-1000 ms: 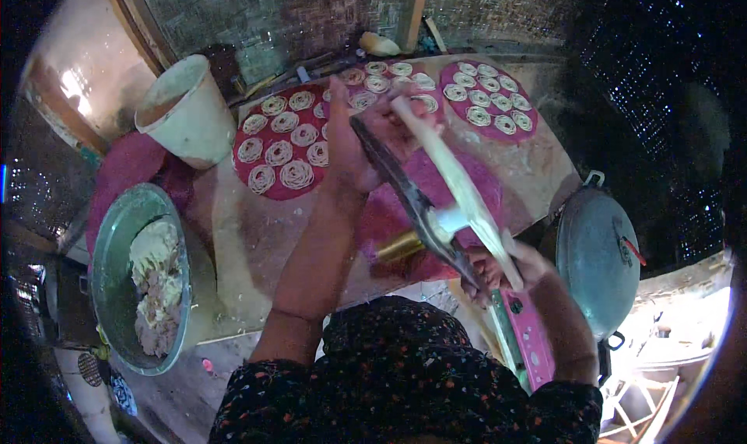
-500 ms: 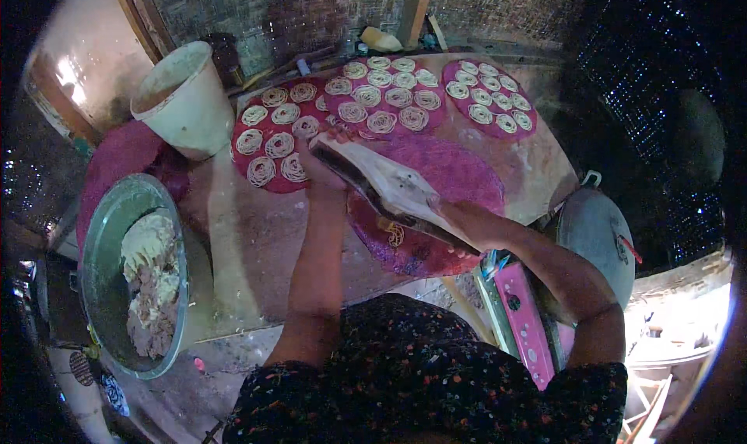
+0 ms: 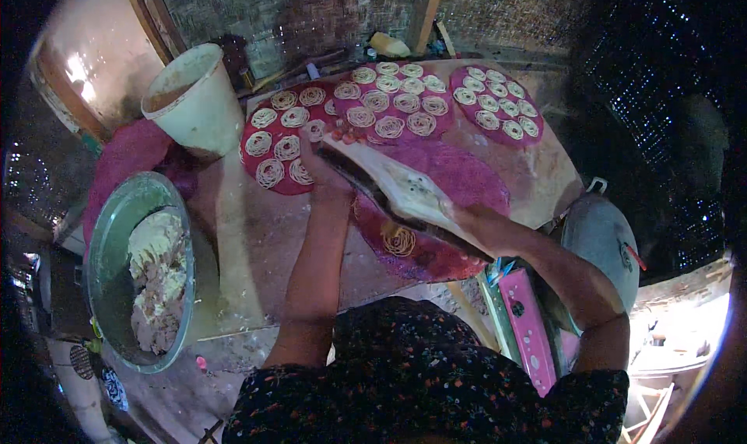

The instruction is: The person uses a wooden press tool to squeeze dough through a metal mold, forming spiral patterns onto circular pink papers laid out on a table, and refills the mold by hand with more dough from a large bowl.

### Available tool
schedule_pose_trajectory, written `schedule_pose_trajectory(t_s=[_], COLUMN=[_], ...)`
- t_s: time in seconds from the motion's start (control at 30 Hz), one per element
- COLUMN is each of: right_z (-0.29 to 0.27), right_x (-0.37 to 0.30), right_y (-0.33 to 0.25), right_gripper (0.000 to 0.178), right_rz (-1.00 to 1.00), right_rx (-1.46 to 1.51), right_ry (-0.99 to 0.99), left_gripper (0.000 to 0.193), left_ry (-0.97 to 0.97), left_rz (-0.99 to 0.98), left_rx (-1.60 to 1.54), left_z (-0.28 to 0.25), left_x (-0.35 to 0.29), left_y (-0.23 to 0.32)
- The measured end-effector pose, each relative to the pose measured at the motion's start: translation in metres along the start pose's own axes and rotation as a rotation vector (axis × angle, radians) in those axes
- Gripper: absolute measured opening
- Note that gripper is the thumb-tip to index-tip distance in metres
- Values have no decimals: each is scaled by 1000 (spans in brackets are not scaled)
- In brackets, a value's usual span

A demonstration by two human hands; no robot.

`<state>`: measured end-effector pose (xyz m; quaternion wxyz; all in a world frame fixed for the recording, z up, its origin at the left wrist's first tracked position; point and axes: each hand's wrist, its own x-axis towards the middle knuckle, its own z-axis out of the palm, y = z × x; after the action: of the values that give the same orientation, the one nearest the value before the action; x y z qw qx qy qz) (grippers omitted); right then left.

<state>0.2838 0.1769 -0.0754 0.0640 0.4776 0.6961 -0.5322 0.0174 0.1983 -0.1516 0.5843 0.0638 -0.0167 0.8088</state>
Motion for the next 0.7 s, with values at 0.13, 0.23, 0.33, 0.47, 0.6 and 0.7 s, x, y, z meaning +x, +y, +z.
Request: schedule_pose_trajectory(t_s=[0.13,0.23,0.33,0.47,0.6,0.7], right_z=[-5,-13,-11,6,18,6], right_x=[-22,-19,4,24,42,44], right_y=[-12,-6,9,9,16,36], right_gripper=[72,71,68,66,54,56], right_rz=[62,121,56,-59,62,39], right_rx=[48,-73,-46,-24,92,308], right_ry=[-123,-59,-5,-42,-172,-404], left_gripper=[50,49,39,43,42,44], left_ry=[0,39,39,-22,53,21], left_rz=[-10,33,55,17,60,8], left_rx=[63,-7,58,-23,86,155], left_z=[-23,-18,-27,-54,-59,-31], left_x=[-13,-13,-5,7,-11,-14], left_y=[-2,-22,-21,4,14,14])
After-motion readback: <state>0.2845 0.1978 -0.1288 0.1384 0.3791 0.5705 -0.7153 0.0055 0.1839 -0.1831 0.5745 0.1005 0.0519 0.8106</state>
